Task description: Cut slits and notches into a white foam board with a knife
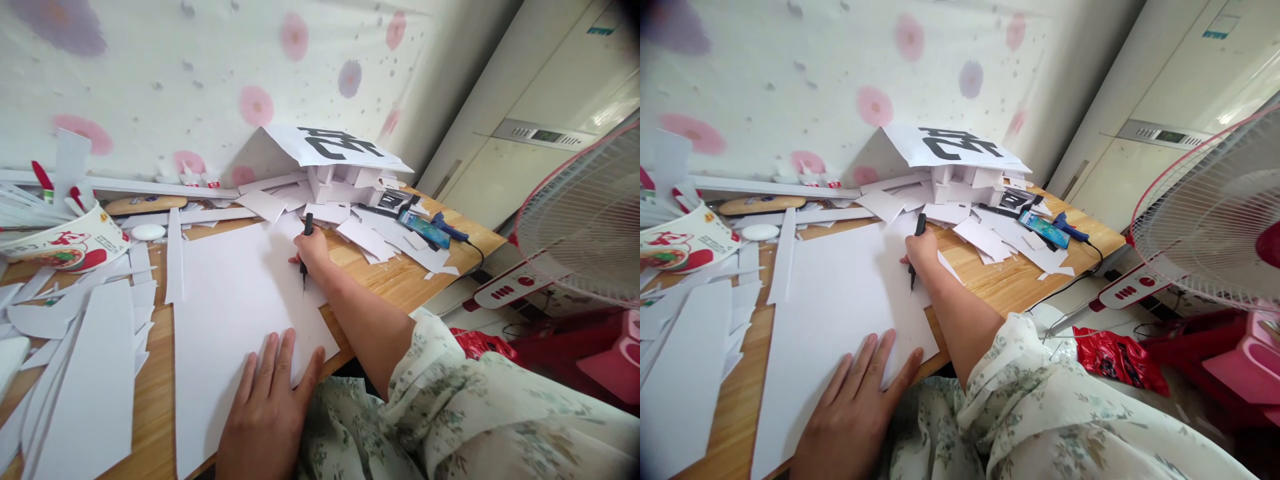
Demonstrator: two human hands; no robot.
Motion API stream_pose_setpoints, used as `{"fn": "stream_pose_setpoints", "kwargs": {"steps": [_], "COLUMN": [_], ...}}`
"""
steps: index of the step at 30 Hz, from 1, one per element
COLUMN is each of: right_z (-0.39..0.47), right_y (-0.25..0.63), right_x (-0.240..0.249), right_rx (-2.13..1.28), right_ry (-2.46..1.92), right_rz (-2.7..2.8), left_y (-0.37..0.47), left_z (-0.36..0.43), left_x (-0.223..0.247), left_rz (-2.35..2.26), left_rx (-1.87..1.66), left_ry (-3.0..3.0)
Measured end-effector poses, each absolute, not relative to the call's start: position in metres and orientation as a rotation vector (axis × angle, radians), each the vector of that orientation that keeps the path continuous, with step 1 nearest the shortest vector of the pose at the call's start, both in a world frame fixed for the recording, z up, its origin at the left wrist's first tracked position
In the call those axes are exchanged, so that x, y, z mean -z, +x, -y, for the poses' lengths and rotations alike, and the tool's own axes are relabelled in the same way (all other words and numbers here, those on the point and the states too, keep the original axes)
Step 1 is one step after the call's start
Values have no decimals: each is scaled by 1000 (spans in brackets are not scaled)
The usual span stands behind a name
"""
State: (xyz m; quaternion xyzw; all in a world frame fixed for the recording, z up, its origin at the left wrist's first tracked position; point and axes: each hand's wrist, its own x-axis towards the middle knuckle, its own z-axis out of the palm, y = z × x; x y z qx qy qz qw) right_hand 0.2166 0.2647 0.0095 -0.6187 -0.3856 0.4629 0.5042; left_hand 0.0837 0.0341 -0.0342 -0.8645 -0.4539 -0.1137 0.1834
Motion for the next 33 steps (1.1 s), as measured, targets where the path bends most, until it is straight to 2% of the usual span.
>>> {"fn": "stream_pose_setpoints", "kwargs": {"steps": [17, 24, 33], "right_z": [-266, -263, -195], "right_y": [215, 229, 301], "right_x": [-9, -21, -42], "right_rx": [-1163, -1299, -1384], "right_ry": [-1430, -1177, -804], "right_rz": [862, 685, 700], "left_y": [91, 93, 97], "left_z": [-34, -33, -31], "left_x": [23, 21, 26], "left_rz": [1305, 1331, 1437], "left_rx": [441, 434, 502], "left_ry": [-2425, -2350, -2369]}}
